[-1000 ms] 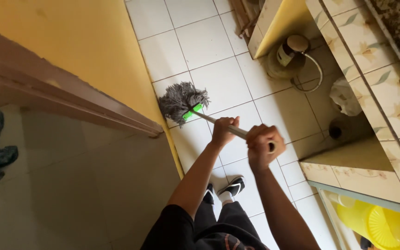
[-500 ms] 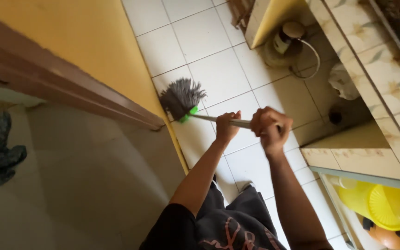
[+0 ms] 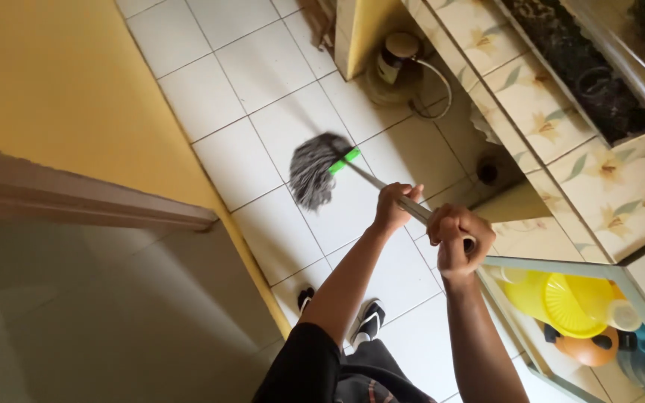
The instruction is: The recorder is mopping a tiled floor in a utility or hallway area.
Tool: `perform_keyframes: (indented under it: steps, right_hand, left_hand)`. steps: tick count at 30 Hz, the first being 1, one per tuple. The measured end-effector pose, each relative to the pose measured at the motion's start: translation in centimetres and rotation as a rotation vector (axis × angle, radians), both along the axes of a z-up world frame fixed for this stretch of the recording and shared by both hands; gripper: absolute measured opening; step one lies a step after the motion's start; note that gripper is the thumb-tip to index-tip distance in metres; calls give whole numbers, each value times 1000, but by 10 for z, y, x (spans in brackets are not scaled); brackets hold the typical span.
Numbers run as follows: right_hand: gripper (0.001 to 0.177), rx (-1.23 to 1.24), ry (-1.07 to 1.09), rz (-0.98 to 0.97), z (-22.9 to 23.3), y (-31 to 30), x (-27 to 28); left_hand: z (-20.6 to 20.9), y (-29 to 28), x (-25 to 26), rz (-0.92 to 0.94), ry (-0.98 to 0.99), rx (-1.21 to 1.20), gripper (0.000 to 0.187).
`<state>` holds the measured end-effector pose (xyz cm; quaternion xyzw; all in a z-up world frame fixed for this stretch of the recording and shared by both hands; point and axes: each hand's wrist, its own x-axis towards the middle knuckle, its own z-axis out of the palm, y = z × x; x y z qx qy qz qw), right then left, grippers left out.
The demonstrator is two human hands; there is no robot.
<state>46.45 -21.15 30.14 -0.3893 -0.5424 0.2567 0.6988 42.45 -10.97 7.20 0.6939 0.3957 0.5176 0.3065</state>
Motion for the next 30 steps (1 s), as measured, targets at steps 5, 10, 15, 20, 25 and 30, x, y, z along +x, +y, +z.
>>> perform_keyframes:
  steps: [5,10,15,20,25,30]
  right_hand:
    - [32,-20,-138,-199,-1,-14,18]
    - [28,123,17,-264,-4,-6,25]
    - [30,133,207,-398,-19,17,10]
    - [25,141,172,-428,-54,49,-46]
    - [19,104,76,-436,-109,99,-112]
    - [15,-159,-197,-356,-176,161,-181]
  left_hand:
    - [6,-12,31,-318,26,-293,38]
    - [27,-6,14,-539,275,-328,37]
    - [33,38,-21,-880,554,-427,22]
    - [24,88,-71,-832,759,-525,38]
    - [-53,165,-139,-679,704,-143,38]
    - [-91,235,-208,-274,776,-407,26]
